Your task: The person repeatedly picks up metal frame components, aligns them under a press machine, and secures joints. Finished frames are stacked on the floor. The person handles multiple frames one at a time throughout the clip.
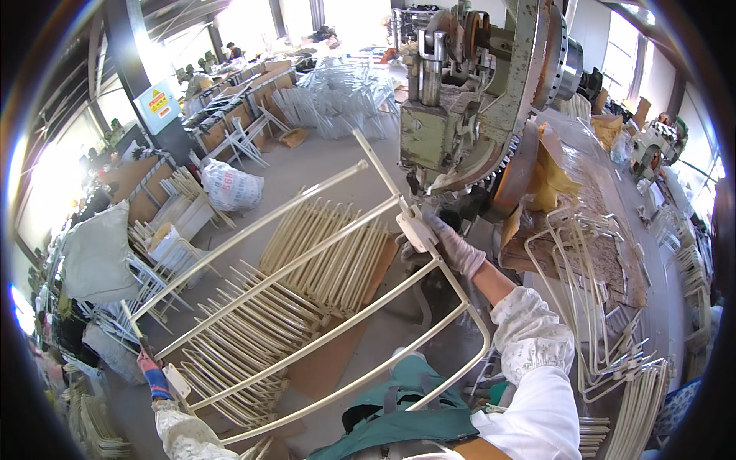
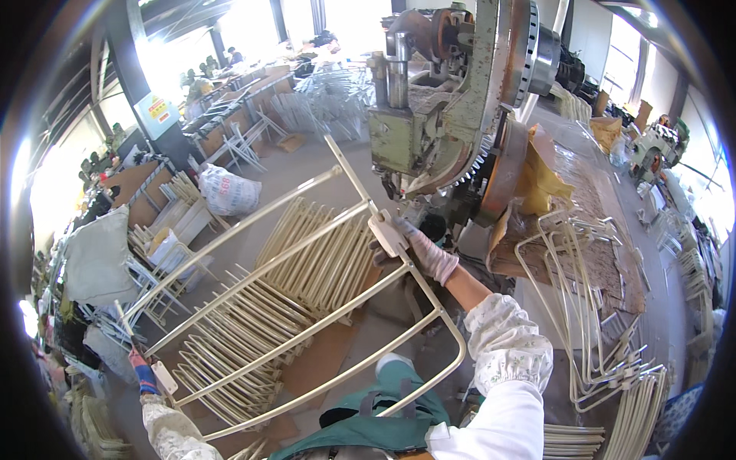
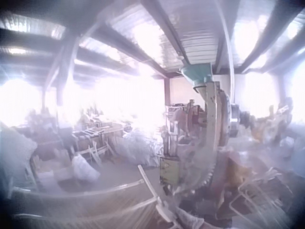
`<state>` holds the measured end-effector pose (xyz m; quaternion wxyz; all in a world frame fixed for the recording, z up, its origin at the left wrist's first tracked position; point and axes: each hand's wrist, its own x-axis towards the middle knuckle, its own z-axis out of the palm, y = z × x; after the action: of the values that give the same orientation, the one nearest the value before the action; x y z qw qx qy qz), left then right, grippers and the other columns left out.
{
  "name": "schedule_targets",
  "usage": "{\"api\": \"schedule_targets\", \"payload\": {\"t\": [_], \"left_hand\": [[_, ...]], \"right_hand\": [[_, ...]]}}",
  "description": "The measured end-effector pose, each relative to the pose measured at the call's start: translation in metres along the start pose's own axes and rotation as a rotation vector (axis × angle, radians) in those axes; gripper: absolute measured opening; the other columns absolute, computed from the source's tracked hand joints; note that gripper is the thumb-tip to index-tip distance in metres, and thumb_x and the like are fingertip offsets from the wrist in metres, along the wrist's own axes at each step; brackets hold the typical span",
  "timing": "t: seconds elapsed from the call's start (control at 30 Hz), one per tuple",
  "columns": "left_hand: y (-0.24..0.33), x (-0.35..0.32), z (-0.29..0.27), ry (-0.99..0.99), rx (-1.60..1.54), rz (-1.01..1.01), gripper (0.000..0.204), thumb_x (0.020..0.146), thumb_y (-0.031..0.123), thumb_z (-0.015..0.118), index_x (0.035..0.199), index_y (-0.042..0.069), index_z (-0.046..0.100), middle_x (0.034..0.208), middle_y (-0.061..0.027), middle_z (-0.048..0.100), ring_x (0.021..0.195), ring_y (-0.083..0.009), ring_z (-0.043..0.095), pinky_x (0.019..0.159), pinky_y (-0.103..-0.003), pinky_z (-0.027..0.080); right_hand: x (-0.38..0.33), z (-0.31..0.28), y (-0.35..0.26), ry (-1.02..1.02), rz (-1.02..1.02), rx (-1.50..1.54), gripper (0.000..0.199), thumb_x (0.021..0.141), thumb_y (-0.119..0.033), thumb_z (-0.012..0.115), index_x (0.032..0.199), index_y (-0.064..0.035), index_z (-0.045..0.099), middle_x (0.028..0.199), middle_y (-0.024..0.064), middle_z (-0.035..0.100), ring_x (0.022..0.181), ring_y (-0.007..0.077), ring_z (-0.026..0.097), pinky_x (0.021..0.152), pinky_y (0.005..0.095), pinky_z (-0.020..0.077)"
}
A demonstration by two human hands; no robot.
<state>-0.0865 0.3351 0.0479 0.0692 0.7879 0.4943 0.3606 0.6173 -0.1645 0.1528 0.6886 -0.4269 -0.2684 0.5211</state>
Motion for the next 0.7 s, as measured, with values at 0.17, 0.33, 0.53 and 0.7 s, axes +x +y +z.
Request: {"api": "schedule_targets", "payload": {"t": [0.17,0.33,0.53,0.7], "left_hand": [[0.006,-0.041,-0.089,0.298,-0.555,-0.25,0.036,0.085,0.039,0.052,0.09,0.005,0.061,0.07,-0.0064,0.057,0.057,-0.0163,0.054,0.047,-0.03,0.046],[-0.051,-0.121,-0.161,0.582,-0.83,-0.198,0.027,0.091,0.024,0.044,0.103,0.002,0.055,0.091,-0.0086,0.058,0.082,-0.019,0.056,0.075,-0.031,0.046],[0.288,-0.166,-0.095,0.846,0.251,0.121,0.056,0.086,0.027,0.048,0.131,-0.001,0.029,0.131,-0.0159,0.036,0.121,-0.0275,0.034,0.1,-0.038,0.027],[0.422,-0.185,-0.048,-0.132,0.01,0.503,0.06,0.07,0.029,0.068,0.118,0.001,0.043,0.103,-0.0139,0.052,0.093,-0.029,0.051,0.08,-0.038,0.039]], "right_hand": [[0.033,0.075,-0.051,0.016,-0.258,-0.485,0.037,0.082,-0.039,0.057,0.096,-0.0048,0.057,0.08,0.0051,0.06,0.073,0.0122,0.057,0.061,0.0236,0.0465],[0.013,0.152,-0.022,0.115,-0.47,-0.103,0.02,0.09,-0.024,0.049,0.076,-0.0093,0.047,0.055,-0.0057,0.033,0.044,0.0037,0.032,0.04,0.0186,0.0266],[-0.06,0.196,0.004,-0.21,-0.656,-0.461,0.035,0.077,-0.033,0.066,0.066,-0.0031,0.051,0.055,0.004,0.054,0.046,0.0082,0.047,0.043,0.021,0.0356],[-0.056,0.218,0.005,-0.405,-0.437,-0.609,0.023,0.078,-0.017,0.06,0.062,-0.0022,0.051,0.055,0.0018,0.053,0.049,0.0078,0.046,0.047,0.0217,0.0367]]}}
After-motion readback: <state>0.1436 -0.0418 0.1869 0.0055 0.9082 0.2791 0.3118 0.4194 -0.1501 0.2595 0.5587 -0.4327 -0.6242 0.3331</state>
